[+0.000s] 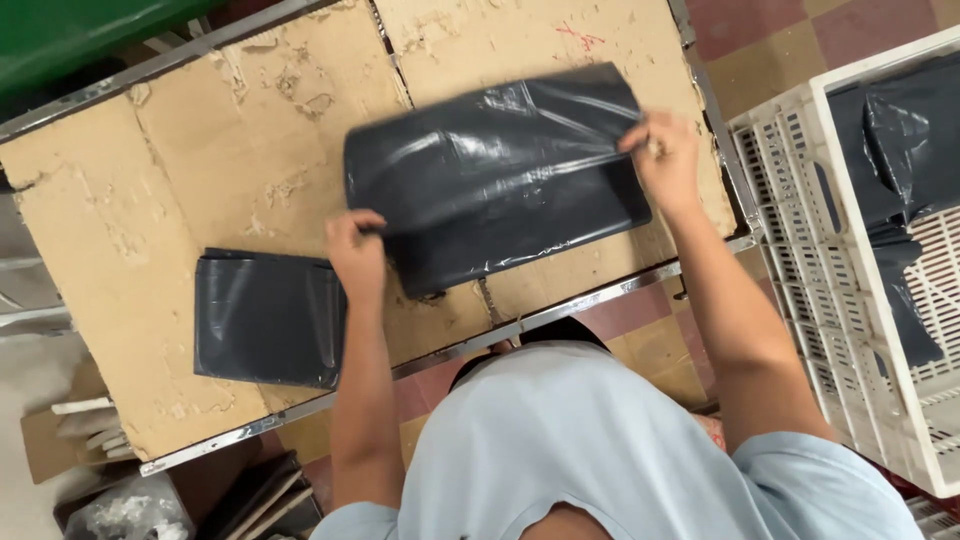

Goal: The person retrieves black plastic sheets from a conveyor belt, folds them in half and then in half again on a wooden table, and places the folded sheets into a white plastic crate. The person repeats this process for multiple sheets throughout the video.

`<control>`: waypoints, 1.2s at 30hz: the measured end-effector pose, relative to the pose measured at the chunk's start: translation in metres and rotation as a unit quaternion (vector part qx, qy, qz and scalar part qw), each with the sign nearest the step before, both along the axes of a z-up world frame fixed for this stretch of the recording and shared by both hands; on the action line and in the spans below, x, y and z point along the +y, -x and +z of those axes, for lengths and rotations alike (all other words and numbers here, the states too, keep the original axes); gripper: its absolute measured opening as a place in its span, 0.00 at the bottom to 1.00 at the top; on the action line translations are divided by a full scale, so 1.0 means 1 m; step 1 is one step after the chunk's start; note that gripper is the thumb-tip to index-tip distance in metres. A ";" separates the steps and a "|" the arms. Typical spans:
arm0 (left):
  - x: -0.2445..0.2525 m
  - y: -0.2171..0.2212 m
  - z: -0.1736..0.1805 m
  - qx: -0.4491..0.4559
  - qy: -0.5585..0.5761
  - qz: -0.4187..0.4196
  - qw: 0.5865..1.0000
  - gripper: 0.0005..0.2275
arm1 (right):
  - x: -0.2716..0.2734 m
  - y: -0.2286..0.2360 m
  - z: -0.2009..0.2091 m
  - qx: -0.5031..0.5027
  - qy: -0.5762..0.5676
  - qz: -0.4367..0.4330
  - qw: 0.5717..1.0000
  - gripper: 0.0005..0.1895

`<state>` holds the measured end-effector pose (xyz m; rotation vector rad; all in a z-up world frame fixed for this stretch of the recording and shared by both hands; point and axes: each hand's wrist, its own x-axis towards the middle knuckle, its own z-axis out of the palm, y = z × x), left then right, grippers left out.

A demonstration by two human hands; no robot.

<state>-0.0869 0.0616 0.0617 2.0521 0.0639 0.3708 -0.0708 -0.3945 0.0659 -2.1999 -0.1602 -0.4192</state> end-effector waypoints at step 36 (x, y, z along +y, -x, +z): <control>-0.163 -0.099 -0.051 0.438 0.276 -0.502 0.693 0.26 | 0.094 0.128 0.042 0.201 -0.155 0.120 0.960 0.12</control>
